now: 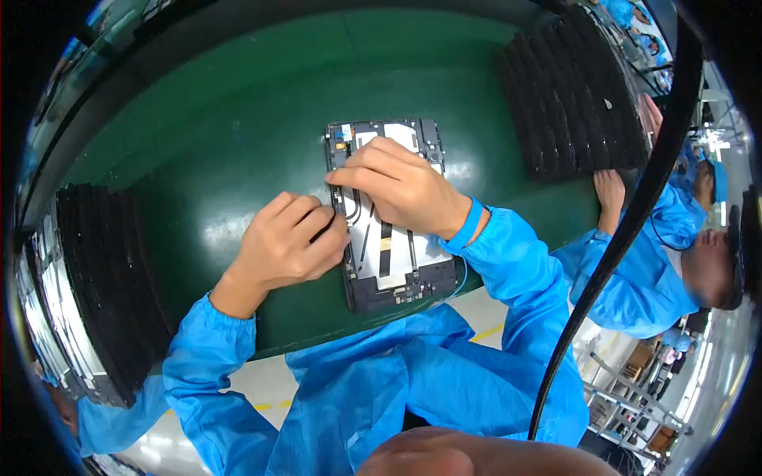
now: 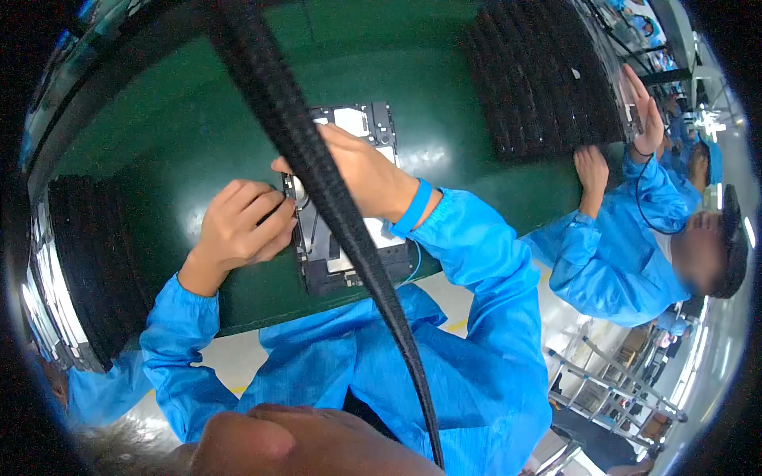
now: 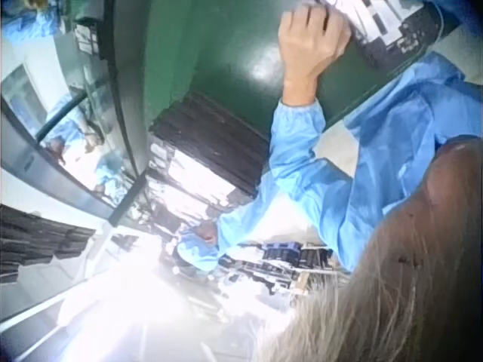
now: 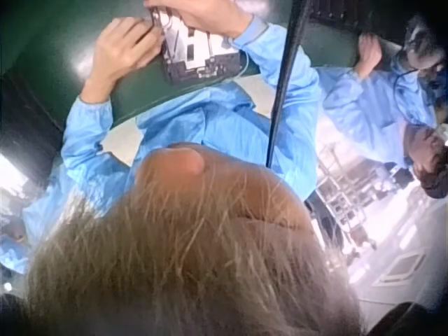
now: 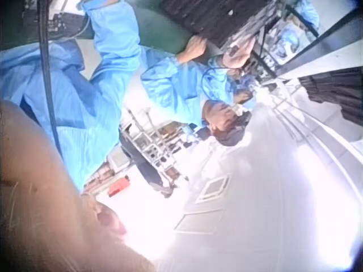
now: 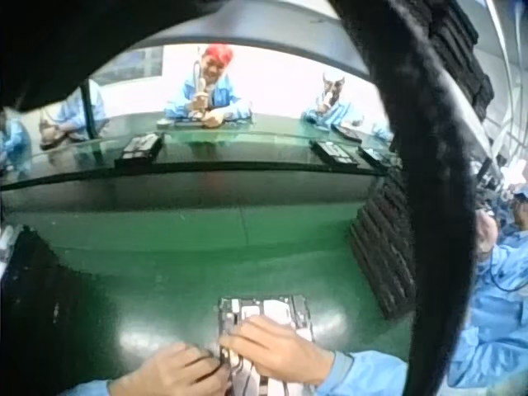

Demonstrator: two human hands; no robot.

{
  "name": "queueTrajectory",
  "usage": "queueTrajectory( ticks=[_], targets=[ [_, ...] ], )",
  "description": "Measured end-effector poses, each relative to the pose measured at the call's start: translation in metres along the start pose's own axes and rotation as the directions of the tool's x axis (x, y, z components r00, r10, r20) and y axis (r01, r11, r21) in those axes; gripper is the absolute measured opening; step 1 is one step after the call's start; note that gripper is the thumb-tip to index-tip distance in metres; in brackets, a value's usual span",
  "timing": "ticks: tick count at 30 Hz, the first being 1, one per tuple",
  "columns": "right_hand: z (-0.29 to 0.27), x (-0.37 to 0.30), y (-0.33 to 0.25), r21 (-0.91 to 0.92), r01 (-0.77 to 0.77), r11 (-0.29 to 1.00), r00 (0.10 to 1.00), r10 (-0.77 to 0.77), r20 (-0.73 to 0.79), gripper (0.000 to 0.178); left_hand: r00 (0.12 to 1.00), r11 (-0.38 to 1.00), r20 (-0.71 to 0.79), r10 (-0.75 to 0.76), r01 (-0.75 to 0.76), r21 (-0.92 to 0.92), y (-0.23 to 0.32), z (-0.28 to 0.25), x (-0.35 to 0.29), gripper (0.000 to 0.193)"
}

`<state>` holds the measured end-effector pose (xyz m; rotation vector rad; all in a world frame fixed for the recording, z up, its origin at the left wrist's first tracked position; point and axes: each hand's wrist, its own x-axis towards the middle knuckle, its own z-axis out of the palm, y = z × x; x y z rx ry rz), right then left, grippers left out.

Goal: Assembling components into electronic tablet devices on a factory production line.

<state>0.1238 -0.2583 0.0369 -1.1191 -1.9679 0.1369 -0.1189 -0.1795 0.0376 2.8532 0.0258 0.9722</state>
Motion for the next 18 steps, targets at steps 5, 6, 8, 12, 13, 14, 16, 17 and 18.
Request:
queueTrajectory(
  ticks=[5, 6, 8, 12, 13, 14, 16, 17, 18],
  targets=[
    [-0.009, 0.012, -0.005, -0.079, 0.033, 0.996, 0.996, -0.026, 0.09, 0.045, 0.996, 0.999, 0.081, -0.032, 0.034, -0.027, -0.003, -0.012, 0.004, 0.031],
    [-0.007, 0.009, -0.007, -0.075, 0.029, 0.997, 0.996, -0.022, 0.091, 0.045, 0.997, 0.999, 0.072, -0.033, 0.034, -0.009, -0.003, -0.013, 0.005, 0.029],
    [-0.003, 0.002, -0.001, 0.004, 0.01, 1.0, 0.998, -0.01, 0.062, 0.045, 0.997, 0.999, 0.072, -0.043, 0.043, -0.004, -0.007, -0.012, 0.008, 0.028],
    [0.0, 0.004, 0.0, -0.033, 0.006, 0.999, 0.998, -0.004, 0.057, 0.046, 0.994, 0.999, 0.094, -0.05, 0.049, 0.013, -0.015, -0.011, 0.007, 0.028],
    [-0.001, 0.009, -0.004, -0.017, 0.0, 1.0, 1.0, 0.0, 0.02, 0.04, 0.994, 0.999, 0.098, -0.05, 0.049, 0.017, -0.015, -0.01, 0.006, 0.028],
    [0.001, 0.009, -0.004, -0.016, -0.001, 1.0, 1.0, 0.002, 0.021, 0.04, 0.994, 0.999, 0.099, -0.052, 0.051, 0.015, -0.014, -0.009, 0.006, 0.028],
    [0.003, 0.012, 0.001, 0.12, -0.051, 0.992, 0.998, 0.053, -0.016, 0.032, 0.995, 0.998, 0.084, -0.062, 0.059, 0.028, -0.014, -0.009, 0.007, 0.029],
    [0.004, 0.014, 0.004, 0.153, -0.062, 0.986, 0.997, 0.07, -0.044, 0.027, 0.994, 0.998, 0.086, -0.061, 0.058, 0.029, -0.014, -0.01, 0.006, 0.029],
    [0.004, 0.013, 0.003, 0.154, -0.062, 0.986, 0.996, 0.07, -0.047, 0.027, 0.995, 0.999, 0.087, -0.048, 0.046, 0.027, -0.014, -0.012, 0.004, 0.029]
  ],
)
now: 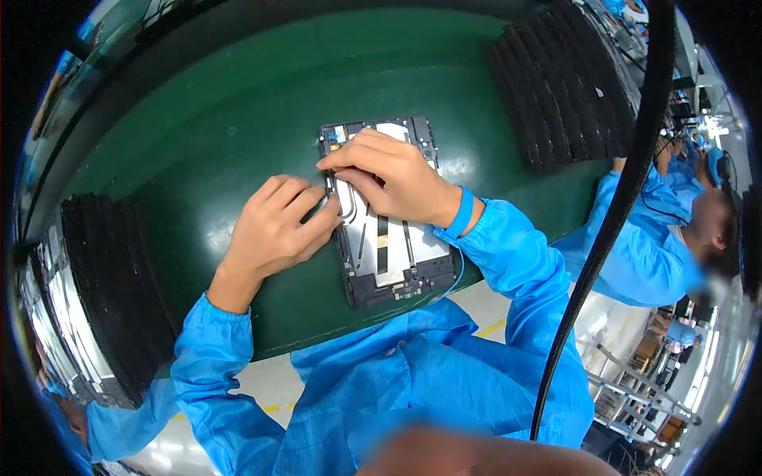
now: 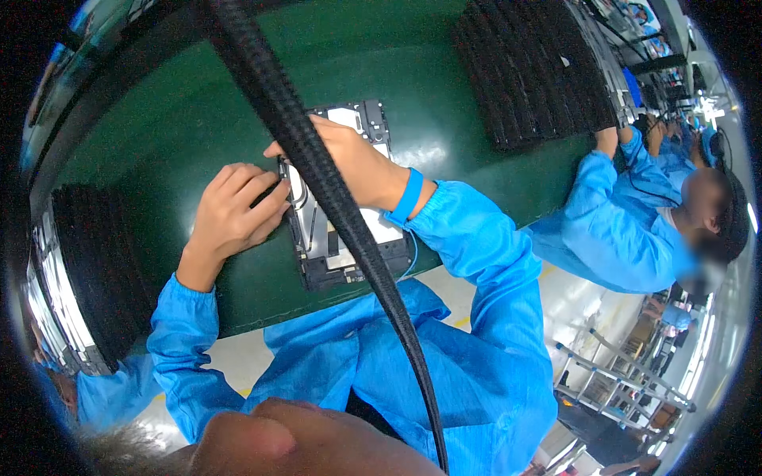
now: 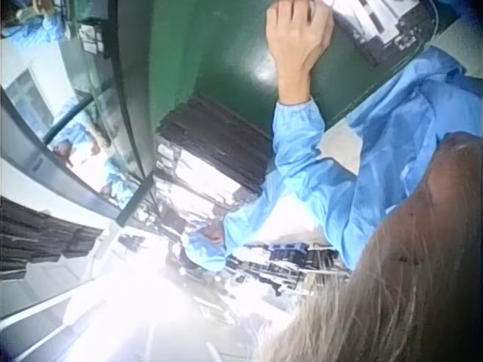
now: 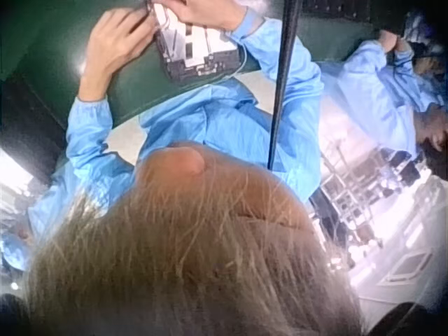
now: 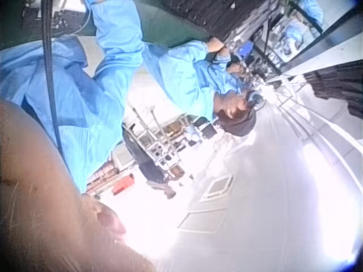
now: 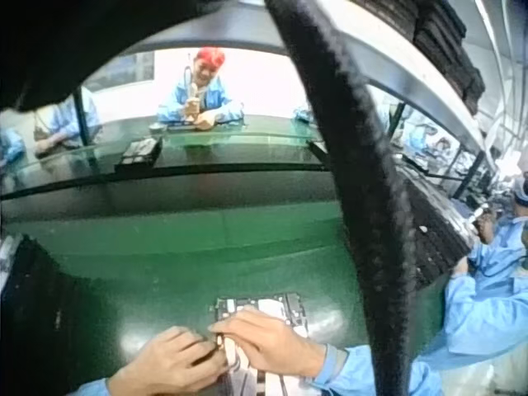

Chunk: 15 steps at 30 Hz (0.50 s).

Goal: Assembling components into electronic tablet devices on a factory production line.

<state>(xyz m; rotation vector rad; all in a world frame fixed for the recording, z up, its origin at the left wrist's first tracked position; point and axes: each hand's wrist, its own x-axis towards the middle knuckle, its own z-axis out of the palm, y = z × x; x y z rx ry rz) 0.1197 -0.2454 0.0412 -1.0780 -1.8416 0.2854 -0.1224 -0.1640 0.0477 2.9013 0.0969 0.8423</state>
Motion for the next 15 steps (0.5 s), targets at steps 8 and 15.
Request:
queueTrajectory(
  ticks=[8, 15],
  targets=[
    [-0.005, -0.001, 0.0, -0.005, -0.067, 0.998, 0.998, 0.067, 0.015, 0.027, 0.998, 0.997, 0.006, 0.06, -0.059, -0.044, -0.001, -0.002, 0.007, 0.032],
    [-0.009, 0.001, 0.004, 0.107, -0.155, 0.982, 0.987, 0.148, 0.07, 0.03, 0.999, 0.998, 0.011, 0.034, -0.033, -0.046, -0.011, 0.002, 0.018, 0.026]
  ],
)
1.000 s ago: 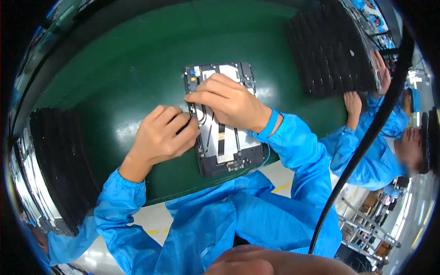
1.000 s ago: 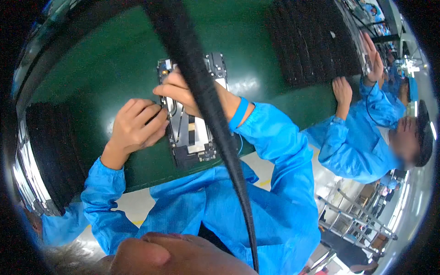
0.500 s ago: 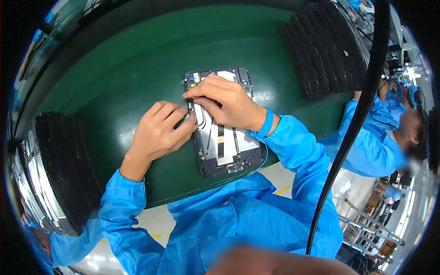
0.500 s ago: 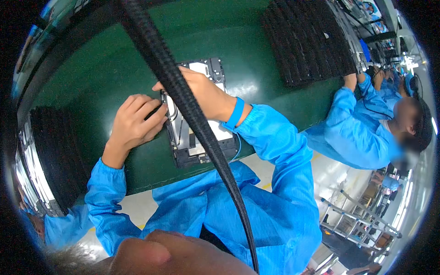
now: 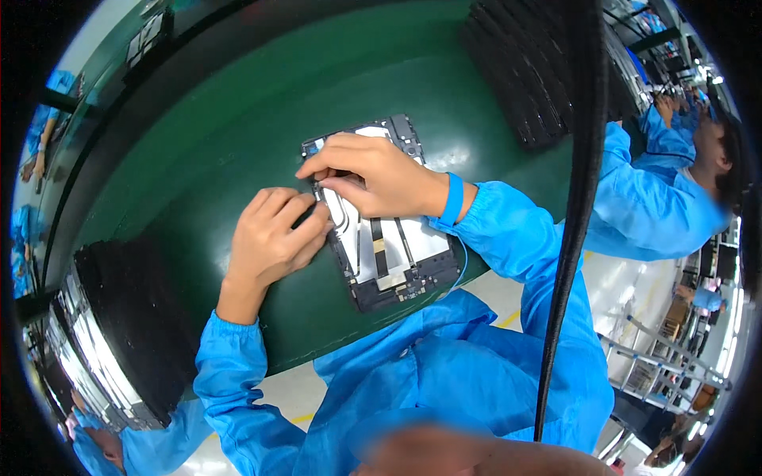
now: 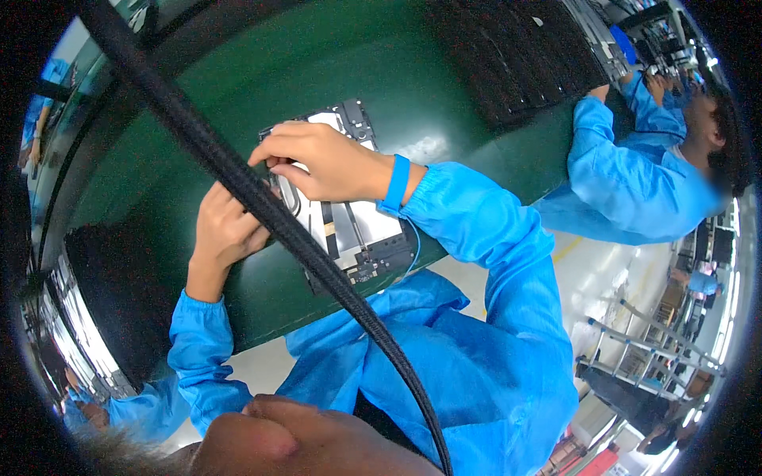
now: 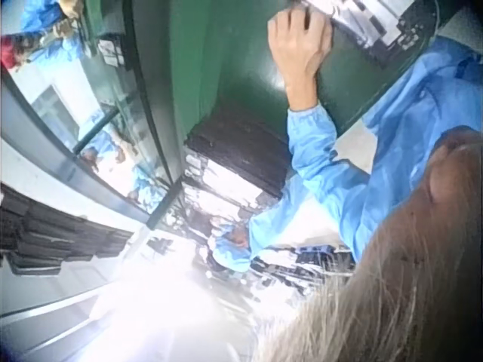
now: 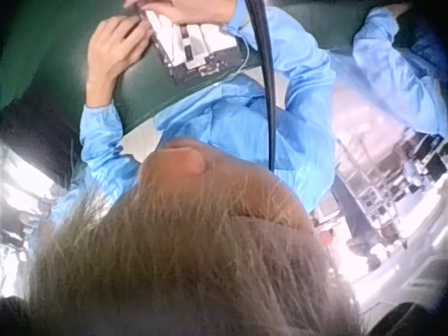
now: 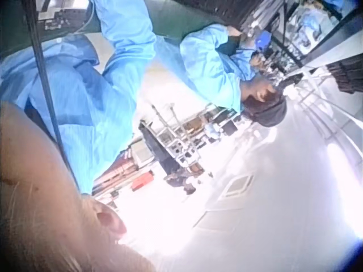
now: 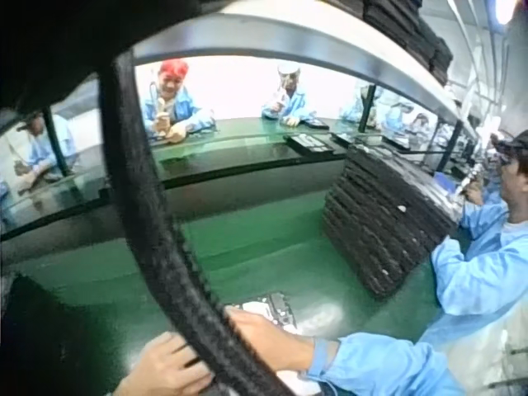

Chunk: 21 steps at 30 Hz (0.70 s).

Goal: Assembling components into electronic tablet devices on a factory production line.

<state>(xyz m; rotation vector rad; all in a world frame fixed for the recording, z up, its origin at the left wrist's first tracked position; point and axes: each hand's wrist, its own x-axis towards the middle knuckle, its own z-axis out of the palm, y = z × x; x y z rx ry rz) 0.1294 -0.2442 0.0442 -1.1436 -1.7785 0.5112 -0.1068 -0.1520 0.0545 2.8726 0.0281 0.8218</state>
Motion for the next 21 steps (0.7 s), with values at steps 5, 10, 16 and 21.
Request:
queueTrajectory(
  ticks=[5, 10, 16, 21],
  targets=[
    [-0.008, 0.014, 0.002, 0.14, -0.172, 0.975, 0.984, 0.164, 0.066, 0.036, 0.999, 1.0, 0.04, 0.016, -0.017, 0.016, -0.005, -0.004, 0.001, 0.024],
    [-0.005, 0.018, 0.01, 0.205, -0.242, 0.948, 0.968, 0.221, 0.117, 0.042, 0.999, 1.0, 0.035, -0.015, 0.014, 0.026, -0.012, 0.0, -0.001, 0.024],
    [-0.013, 0.023, 0.014, 0.206, -0.285, 0.936, 0.948, 0.244, 0.202, 0.049, 0.997, 0.998, 0.028, -0.066, 0.065, 0.022, -0.011, 0.001, -0.001, 0.026],
    [-0.018, 0.029, 0.009, 0.248, -0.305, 0.92, 0.941, 0.251, 0.226, 0.051, 0.994, 0.993, -0.006, -0.113, 0.113, -0.02, -0.008, 0.006, -0.004, 0.029]
  ],
)
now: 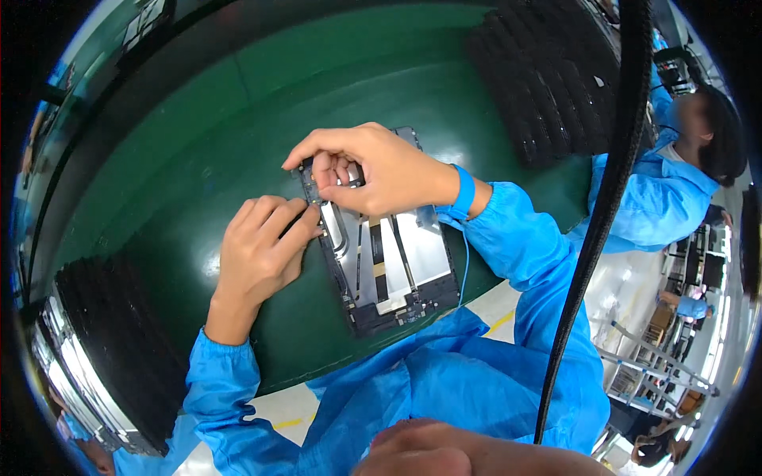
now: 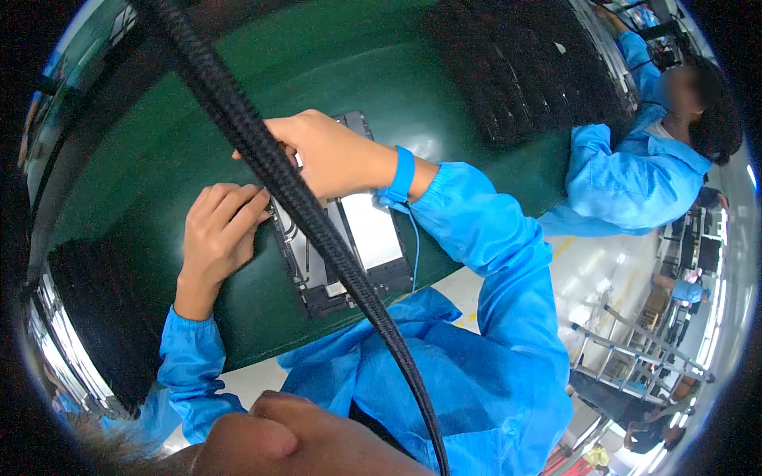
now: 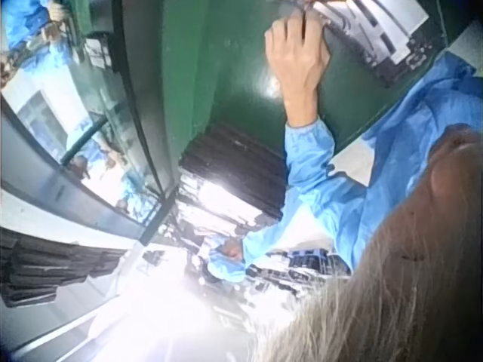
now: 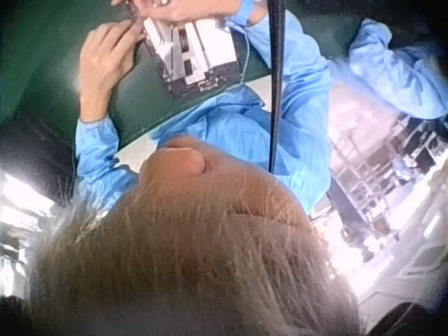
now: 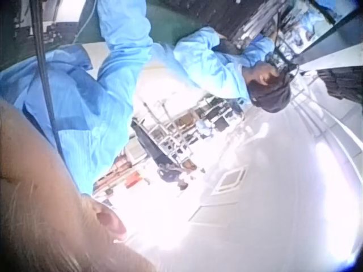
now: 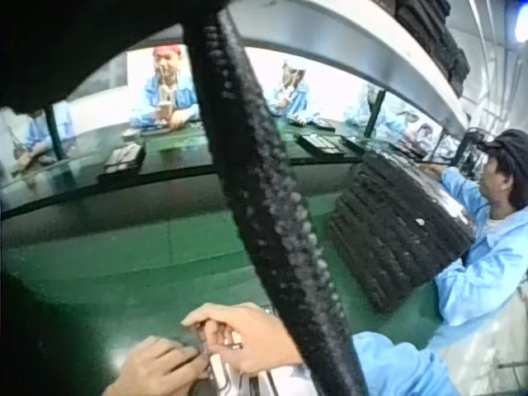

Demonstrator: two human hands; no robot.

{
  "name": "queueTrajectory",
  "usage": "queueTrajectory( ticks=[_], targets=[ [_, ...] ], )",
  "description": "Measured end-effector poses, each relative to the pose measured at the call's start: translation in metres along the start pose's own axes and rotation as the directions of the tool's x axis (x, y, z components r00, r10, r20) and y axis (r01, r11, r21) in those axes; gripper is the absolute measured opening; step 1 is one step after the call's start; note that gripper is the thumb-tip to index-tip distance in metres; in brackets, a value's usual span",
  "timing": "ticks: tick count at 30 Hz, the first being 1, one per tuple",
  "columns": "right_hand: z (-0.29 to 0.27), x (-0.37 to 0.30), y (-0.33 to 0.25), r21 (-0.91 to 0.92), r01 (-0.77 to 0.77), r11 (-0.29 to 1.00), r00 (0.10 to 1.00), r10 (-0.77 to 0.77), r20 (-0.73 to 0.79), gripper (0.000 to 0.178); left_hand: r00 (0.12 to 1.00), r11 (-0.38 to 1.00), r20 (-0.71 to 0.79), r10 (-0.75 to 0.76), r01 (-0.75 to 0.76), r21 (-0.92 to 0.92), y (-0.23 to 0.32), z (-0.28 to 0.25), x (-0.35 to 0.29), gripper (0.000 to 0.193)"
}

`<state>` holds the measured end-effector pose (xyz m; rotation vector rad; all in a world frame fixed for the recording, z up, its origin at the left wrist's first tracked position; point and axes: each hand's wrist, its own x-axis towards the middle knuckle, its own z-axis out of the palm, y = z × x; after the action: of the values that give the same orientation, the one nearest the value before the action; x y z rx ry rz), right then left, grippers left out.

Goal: Assembling components into electronic tablet devices on a factory production line.

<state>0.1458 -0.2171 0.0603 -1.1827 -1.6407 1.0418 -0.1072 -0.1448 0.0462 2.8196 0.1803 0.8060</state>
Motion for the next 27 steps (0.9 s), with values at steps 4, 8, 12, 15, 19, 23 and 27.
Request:
queueTrajectory(
  ticks=[4, 8, 12, 15, 19, 23, 27],
  targets=[
    [-0.002, 0.005, 0.0, -0.039, 0.0, 0.999, 1.0, 0.001, 0.018, 0.052, 0.998, 0.996, -0.042, -0.05, 0.047, -0.072, 0.008, 0.006, 0.0, 0.029],
    [-0.004, 0.013, 0.0, -0.115, 0.055, 0.992, 0.997, -0.048, 0.061, 0.053, 0.996, 0.992, -0.045, -0.079, 0.075, -0.098, 0.008, 0.005, -0.002, 0.028],
    [-0.009, 0.013, -0.004, -0.116, 0.074, 0.99, 0.993, -0.063, 0.096, 0.049, 0.994, 0.989, -0.049, -0.102, 0.096, -0.114, 0.01, 0.002, -0.002, 0.03],
    [-0.013, 0.014, -0.001, -0.063, 0.024, 0.998, 0.988, -0.014, 0.155, 0.044, 0.992, 0.985, -0.036, -0.118, 0.112, -0.128, 0.013, 0.002, -0.003, 0.032],
    [-0.016, 0.015, 0.002, -0.102, 0.0, 0.995, 0.982, 0.019, 0.185, 0.036, 0.992, 0.983, -0.032, -0.123, 0.117, -0.142, 0.013, 0.001, -0.002, 0.036],
    [-0.018, 0.016, -0.001, -0.05, -0.011, 0.999, 0.976, 0.022, 0.218, 0.032, 0.992, 0.983, -0.03, -0.123, 0.117, -0.145, 0.012, 0.0, -0.003, 0.038],
    [-0.02, 0.025, -0.004, -0.084, -0.024, 0.996, 0.963, 0.046, 0.267, 0.033, 0.993, 0.983, -0.042, -0.108, 0.1, -0.153, 0.009, -0.004, 0.001, 0.038]
  ],
)
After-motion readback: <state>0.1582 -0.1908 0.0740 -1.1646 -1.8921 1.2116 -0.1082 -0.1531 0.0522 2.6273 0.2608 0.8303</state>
